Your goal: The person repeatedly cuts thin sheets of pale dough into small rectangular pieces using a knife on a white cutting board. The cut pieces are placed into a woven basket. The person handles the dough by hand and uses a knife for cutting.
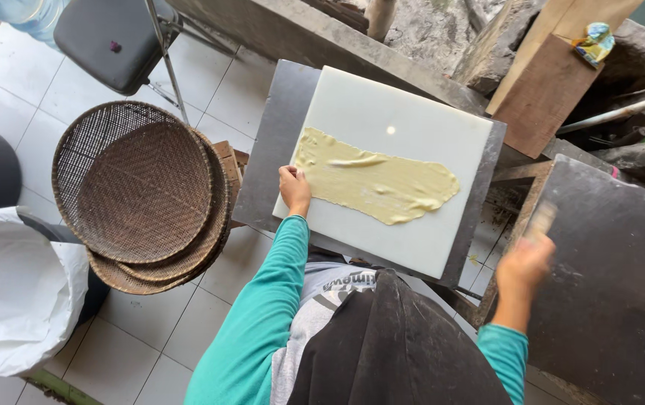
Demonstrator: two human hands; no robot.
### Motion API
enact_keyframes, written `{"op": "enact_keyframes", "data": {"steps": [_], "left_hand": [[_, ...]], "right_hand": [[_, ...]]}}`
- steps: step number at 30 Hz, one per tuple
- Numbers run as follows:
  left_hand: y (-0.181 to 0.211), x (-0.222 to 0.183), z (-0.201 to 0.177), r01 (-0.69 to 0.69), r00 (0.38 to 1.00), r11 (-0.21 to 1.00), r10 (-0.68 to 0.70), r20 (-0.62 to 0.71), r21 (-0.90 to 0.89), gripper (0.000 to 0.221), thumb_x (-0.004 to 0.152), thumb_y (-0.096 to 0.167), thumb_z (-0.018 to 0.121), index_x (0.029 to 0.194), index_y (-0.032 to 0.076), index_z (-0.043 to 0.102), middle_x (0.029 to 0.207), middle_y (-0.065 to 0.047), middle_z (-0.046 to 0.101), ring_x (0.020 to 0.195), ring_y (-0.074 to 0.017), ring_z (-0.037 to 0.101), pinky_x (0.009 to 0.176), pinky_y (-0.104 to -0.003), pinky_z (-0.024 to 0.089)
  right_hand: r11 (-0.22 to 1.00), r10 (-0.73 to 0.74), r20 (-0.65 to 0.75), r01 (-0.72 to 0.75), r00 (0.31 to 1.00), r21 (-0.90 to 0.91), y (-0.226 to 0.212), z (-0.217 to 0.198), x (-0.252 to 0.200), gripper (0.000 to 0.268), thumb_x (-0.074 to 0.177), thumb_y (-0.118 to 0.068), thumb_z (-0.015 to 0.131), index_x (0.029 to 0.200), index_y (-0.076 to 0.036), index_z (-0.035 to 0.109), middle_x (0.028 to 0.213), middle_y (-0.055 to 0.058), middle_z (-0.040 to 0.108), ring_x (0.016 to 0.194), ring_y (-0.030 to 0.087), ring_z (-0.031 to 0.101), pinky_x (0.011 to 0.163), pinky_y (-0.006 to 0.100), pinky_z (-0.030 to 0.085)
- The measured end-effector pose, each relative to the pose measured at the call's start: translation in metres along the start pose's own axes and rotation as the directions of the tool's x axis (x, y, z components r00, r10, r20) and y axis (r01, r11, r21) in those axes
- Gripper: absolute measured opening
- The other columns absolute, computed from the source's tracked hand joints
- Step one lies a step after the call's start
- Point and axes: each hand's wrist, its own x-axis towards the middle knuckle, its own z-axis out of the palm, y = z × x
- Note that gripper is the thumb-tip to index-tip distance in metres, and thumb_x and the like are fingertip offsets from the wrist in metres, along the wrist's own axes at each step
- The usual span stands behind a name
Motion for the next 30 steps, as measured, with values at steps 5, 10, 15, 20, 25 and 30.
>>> {"op": "enact_keyframes", "data": {"steps": [5, 10, 15, 20, 25, 30], "left_hand": [[0.015, 0.023, -0.054, -0.401, 0.916, 0.9, 0.39, 0.1, 0.171, 0.083, 0.08, 0.027, 0.086, 0.152, 0.022, 0.044, 0.148, -0.01, 0.04, 0.14, -0.0365, 0.042, 0.111, -0.053, 0.037], [0.045, 0.064, -0.074, -0.729, 0.672, 0.591, 0.522, 0.525, 0.347, 0.11, 0.059, 0.044, 0.096, 0.153, 0.04, 0.04, 0.164, -0.005, 0.021, 0.153, -0.0338, 0.012, 0.12, -0.07, 0.008], [0.064, 0.089, -0.069, -0.774, 0.606, 0.492, 0.392, 0.692, 0.398, 0.117, 0.05, 0.046, 0.098, 0.153, 0.044, 0.041, 0.168, -0.002, 0.011, 0.156, -0.0331, 0.0, 0.12, -0.075, -0.003], [0.059, 0.096, -0.062, -0.781, 0.6, 0.467, 0.381, 0.703, 0.414, 0.117, 0.048, 0.048, 0.097, 0.151, 0.047, 0.044, 0.17, -0.002, 0.01, 0.157, -0.0334, -0.002, 0.118, -0.077, -0.003], [0.053, 0.101, -0.057, -0.783, 0.603, 0.433, 0.355, 0.715, 0.446, 0.119, 0.046, 0.054, 0.097, 0.152, 0.049, 0.042, 0.171, -0.003, 0.006, 0.157, -0.0341, -0.005, 0.118, -0.077, -0.005], [0.049, 0.104, -0.053, -0.791, 0.591, 0.404, 0.308, 0.746, 0.46, 0.123, 0.045, 0.059, 0.096, 0.153, 0.05, 0.037, 0.171, -0.004, 0.004, 0.156, -0.0335, -0.006, 0.118, -0.075, -0.006]], "right_hand": [[0.792, -0.605, 0.525, 0.52, 0.598, 0.319, -0.171, 0.098, -0.005, 0.048, 0.103, -0.013, 0.044, 0.151, -0.01, 0.049, 0.131, 0.024, 0.063, 0.116, 0.042, 0.065, 0.099, 0.047, 0.052], [0.426, -0.758, 0.617, 0.878, 0.213, 0.22, -0.288, 0.184, -0.03, 0.056, 0.098, -0.009, 0.048, 0.149, -0.033, 0.051, 0.1, 0.012, 0.067, 0.081, 0.035, 0.07, 0.066, 0.048, 0.056], [0.295, -0.69, 0.716, 0.944, 0.104, 0.148, -0.337, 0.226, -0.03, 0.064, 0.097, -0.007, 0.047, 0.154, -0.036, 0.046, 0.1, 0.012, 0.066, 0.08, 0.031, 0.071, 0.067, 0.045, 0.056], [0.271, -0.673, 0.734, 0.954, 0.094, 0.126, -0.335, 0.241, -0.027, 0.066, 0.095, -0.005, 0.046, 0.153, -0.036, 0.044, 0.107, 0.011, 0.064, 0.079, 0.03, 0.072, 0.064, 0.044, 0.057], [0.265, -0.691, 0.71, 0.962, 0.137, 0.073, -0.267, 0.204, 0.007, 0.065, 0.095, -0.003, 0.048, 0.152, -0.035, 0.046, 0.105, 0.011, 0.064, 0.08, 0.028, 0.071, 0.064, 0.043, 0.058], [0.389, -0.519, 0.775, 0.907, 0.36, -0.161, -0.144, 0.1, 0.052, 0.076, 0.089, -0.001, 0.053, 0.154, -0.039, 0.044, 0.106, 0.008, 0.064, 0.075, 0.027, 0.072, 0.059, 0.043, 0.057]]}}
